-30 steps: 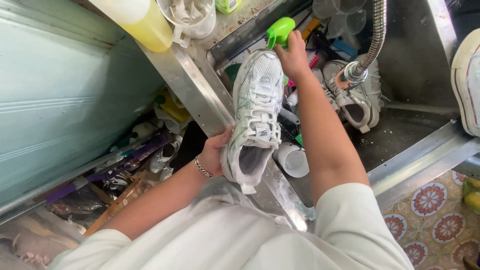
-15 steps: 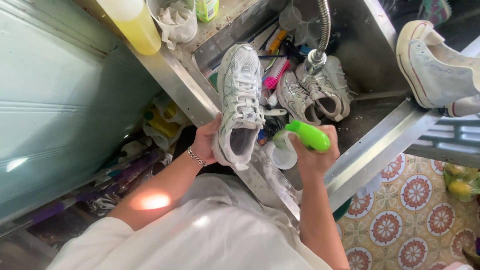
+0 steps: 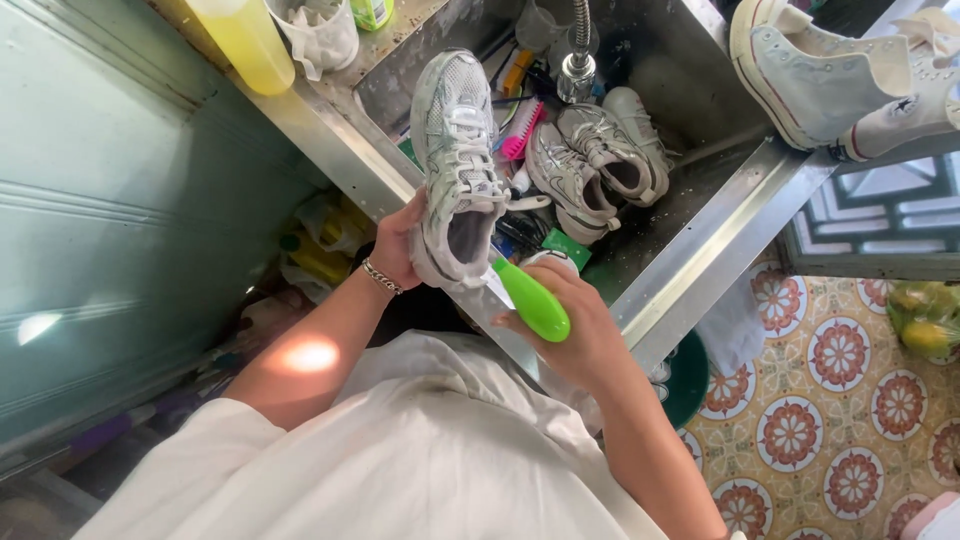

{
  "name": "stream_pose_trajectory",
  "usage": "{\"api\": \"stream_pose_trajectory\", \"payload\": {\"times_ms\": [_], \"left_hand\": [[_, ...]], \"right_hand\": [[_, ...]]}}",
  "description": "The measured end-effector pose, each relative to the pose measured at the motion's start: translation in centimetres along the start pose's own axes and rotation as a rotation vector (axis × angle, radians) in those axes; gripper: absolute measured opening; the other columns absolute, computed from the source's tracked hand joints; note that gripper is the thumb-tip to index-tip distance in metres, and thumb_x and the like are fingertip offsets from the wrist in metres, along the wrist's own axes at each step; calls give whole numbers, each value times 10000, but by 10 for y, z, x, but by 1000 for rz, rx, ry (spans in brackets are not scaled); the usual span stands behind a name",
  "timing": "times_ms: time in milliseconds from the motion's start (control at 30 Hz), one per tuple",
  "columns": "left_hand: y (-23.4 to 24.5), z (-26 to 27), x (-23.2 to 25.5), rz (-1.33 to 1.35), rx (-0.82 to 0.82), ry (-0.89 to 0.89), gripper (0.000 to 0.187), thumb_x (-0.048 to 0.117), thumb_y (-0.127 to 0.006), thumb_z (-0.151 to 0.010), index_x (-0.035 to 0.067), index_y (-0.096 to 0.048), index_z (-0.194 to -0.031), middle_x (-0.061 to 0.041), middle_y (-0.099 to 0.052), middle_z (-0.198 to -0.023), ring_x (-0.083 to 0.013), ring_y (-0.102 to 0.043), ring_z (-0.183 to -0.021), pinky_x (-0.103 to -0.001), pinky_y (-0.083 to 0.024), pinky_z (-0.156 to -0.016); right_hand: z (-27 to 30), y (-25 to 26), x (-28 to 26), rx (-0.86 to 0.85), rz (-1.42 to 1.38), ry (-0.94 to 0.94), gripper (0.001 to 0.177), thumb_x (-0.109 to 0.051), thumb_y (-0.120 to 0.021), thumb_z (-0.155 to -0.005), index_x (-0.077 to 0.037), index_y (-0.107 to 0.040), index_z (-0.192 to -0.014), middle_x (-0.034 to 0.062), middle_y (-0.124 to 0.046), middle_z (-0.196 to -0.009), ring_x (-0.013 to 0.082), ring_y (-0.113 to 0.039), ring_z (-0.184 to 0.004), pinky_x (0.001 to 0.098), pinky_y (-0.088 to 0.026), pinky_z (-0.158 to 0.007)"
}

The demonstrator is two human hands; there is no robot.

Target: The person scrubs a white sneaker with a brush and cleaning solution in a sink, focusing on the upper, sole, and interior. They rinse the shoe under running water and then remove the insole to clean it separately.

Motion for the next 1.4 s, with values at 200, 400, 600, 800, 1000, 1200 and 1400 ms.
{"api": "stream_pose_trajectory", "payload": {"times_ms": [200, 400, 600, 800, 1000, 1200, 1400], "left_hand": [[-17, 1, 6, -40, -27, -41, 723, 560, -511, -1273, 118, -621, -1835, -234, -692, -1798, -446, -626, -1693, -700, -419, -1469], [-36, 4, 9, -34, -73, -85, 690, 499, -545, -1271, 137, -594, -1856, -241, -697, -1796, -436, -648, -1680, -695, -436, -1450], [-38, 2, 7, -21, 26, -70, 662, 474, -579, -1267, 107, -625, -1816, -251, -733, -1755, -419, -693, -1641, -677, -479, -1436], [-30, -4, 5, 38, 143, -15, 712, 571, -582, -1254, 94, -676, -1774, -265, -744, -1722, -466, -704, -1613, -727, -494, -1424], [-11, 3, 7, 73, 227, -18, 759, 584, -600, -1230, 41, -683, -1753, -270, -714, -1752, -459, -676, -1646, -669, -491, -1459], [-17, 6, 17, 38, 234, -41, 784, 612, -544, -1232, 65, -662, -1780, -250, -695, -1785, -436, -661, -1659, -646, -492, -1455], [-40, 14, 25, 60, 191, -70, 742, 561, -522, -1275, 56, -628, -1808, -217, -618, -1862, -415, -521, -1770, -650, -368, -1525]], "right_hand": [[-5, -26, 13, -87, 125, -109, 393, -299, -976, -1073, 6, -743, -991, 174, -808, -913, 427, -821, -916, 505, -666, -847], [-1, -16, 13, 36, 140, -67, 386, -273, -1041, -1019, -65, -728, -934, 94, -757, -817, 330, -743, -764, 404, -627, -742], [-11, -20, -8, 18, 130, -166, 413, -374, -1068, -981, -140, -809, -1202, 48, -858, -1146, 320, -875, -976, 453, -679, -876], [-10, -14, 28, 114, 257, -147, 415, -395, -1054, -1015, -101, -760, -1014, 50, -770, -887, 320, -816, -802, 421, -648, -778], [-44, 37, 72, 390, 129, -121, 437, -311, -967, -1189, -28, -765, -1453, 198, -856, -1234, 402, -882, -1219, 584, -694, -1098], [-37, -8, 117, 224, -138, -462, 1020, -319, -1053, -1050, 30, -485, -1822, 371, -655, -1676, 589, -616, -1632, 775, -447, -1375], [8, 54, -107, 499, -173, 341, 353, -196, -904, -1016, 78, -787, -1206, 314, -782, -1182, 568, -824, -1222, 773, -699, -1113]]}}
Point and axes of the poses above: each hand's wrist, its own z-axis away from the middle knuckle, its own y-axis out of the back of the hand, x = y × z, the point moved 9 cm from there along -z, towards the middle knuckle
